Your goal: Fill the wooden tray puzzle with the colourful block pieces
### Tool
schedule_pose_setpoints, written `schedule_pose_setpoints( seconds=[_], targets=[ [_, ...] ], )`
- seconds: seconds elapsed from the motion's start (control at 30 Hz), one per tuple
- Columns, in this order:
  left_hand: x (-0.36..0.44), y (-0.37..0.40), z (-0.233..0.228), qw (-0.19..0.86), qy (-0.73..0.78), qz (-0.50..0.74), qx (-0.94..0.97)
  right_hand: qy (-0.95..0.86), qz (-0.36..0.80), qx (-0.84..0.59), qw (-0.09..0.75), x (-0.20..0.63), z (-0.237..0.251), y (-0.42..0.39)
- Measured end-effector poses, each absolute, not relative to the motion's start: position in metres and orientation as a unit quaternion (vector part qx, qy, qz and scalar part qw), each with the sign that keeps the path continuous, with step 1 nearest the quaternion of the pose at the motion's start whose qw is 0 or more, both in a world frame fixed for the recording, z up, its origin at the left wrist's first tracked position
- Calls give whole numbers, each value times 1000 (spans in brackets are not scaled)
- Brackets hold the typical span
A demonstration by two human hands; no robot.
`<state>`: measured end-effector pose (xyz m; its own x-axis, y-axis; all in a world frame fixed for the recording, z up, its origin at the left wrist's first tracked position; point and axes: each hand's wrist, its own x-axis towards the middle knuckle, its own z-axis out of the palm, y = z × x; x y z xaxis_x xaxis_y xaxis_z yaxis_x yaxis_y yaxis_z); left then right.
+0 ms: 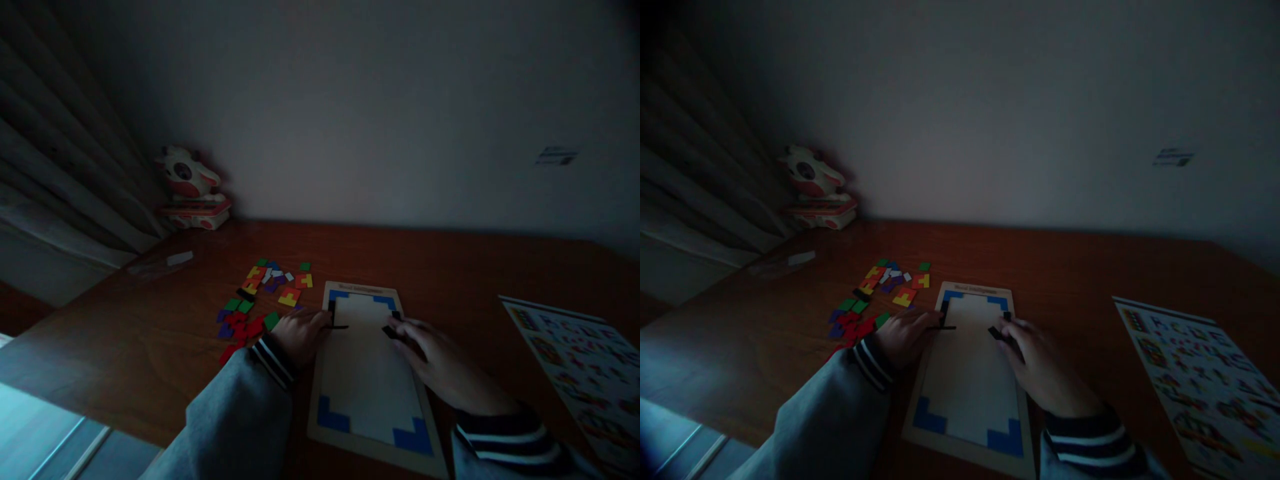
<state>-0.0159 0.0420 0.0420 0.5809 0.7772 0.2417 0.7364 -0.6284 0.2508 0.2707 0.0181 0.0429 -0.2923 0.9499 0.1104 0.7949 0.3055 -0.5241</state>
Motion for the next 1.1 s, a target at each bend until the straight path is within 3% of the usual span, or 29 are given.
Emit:
schedule_pose_setpoints(
  seconds=[0.4,0.8,1.1],
  targets=[
    [-16,42,43,82,441,143,882,-797,92,-573,169,277,36,18],
    [-16,42,40,87,452,149,875,-780,132,-584,184,273,34,21],
    [-9,39,53,130,540,306,773,-750,191,-596,212,272,67,16]
  ],
)
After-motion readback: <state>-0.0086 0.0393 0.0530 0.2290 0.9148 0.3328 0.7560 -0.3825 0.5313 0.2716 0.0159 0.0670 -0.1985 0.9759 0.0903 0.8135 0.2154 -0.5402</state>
